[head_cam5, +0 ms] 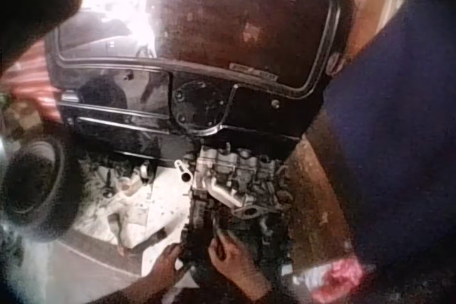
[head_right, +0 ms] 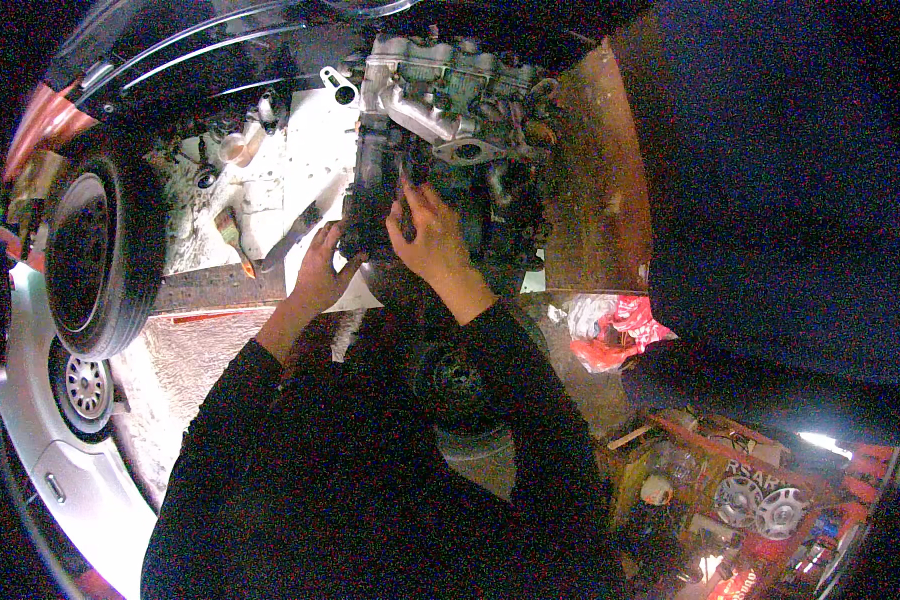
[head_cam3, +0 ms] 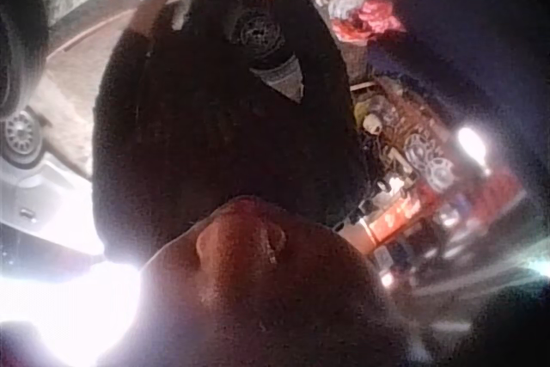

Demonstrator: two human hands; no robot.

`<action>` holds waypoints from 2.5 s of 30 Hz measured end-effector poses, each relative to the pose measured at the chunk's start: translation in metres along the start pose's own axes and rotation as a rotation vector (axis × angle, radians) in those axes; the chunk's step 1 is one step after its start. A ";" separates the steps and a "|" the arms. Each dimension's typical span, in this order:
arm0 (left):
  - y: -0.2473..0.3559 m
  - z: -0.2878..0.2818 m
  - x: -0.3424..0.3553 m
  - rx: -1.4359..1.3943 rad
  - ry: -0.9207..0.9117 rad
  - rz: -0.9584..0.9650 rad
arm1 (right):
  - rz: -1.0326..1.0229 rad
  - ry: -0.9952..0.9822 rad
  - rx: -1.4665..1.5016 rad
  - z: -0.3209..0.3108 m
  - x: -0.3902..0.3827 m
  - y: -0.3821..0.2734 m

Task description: The person uses a wrench to loosen and remove bolts from a car engine block. They repeatedly reach into the engine bay, turn the wrench, and remove fasteners while working on the exposed engine components.

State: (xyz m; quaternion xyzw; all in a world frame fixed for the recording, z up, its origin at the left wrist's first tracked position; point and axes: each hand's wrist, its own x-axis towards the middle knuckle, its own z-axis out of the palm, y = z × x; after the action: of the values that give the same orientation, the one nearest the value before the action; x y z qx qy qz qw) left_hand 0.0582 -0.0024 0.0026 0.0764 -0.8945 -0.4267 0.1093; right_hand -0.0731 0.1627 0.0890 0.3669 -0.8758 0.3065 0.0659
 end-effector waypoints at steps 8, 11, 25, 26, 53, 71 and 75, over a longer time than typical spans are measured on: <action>-0.006 0.001 -0.003 0.007 -0.014 0.002 | 0.023 0.003 -0.006 -0.006 0.003 0.000; -0.006 0.002 0.000 0.014 0.004 0.016 | -0.006 0.087 -0.088 -0.006 0.009 0.018; -0.005 -0.002 -0.001 0.027 -0.023 -0.022 | 0.039 -0.104 -0.072 -0.014 0.006 0.004; -0.004 -0.002 -0.001 0.022 -0.035 -0.022 | 0.018 -0.090 -0.098 -0.013 0.002 0.001; 0.000 -0.007 0.000 -0.018 -0.051 -0.023 | 0.068 -0.140 -0.082 -0.036 0.004 -0.007; -0.005 -0.005 0.001 -0.019 -0.049 0.024 | 0.002 -0.077 -0.206 -0.018 0.007 -0.004; -0.005 -0.006 0.001 -0.029 -0.054 0.014 | -0.012 0.027 -0.166 -0.026 0.012 0.005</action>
State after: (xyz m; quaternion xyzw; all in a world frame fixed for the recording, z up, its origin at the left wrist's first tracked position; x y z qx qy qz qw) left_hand 0.0585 -0.0102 0.0026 0.0568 -0.8914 -0.4408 0.0891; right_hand -0.0887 0.1735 0.1118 0.3613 -0.8950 0.2373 0.1099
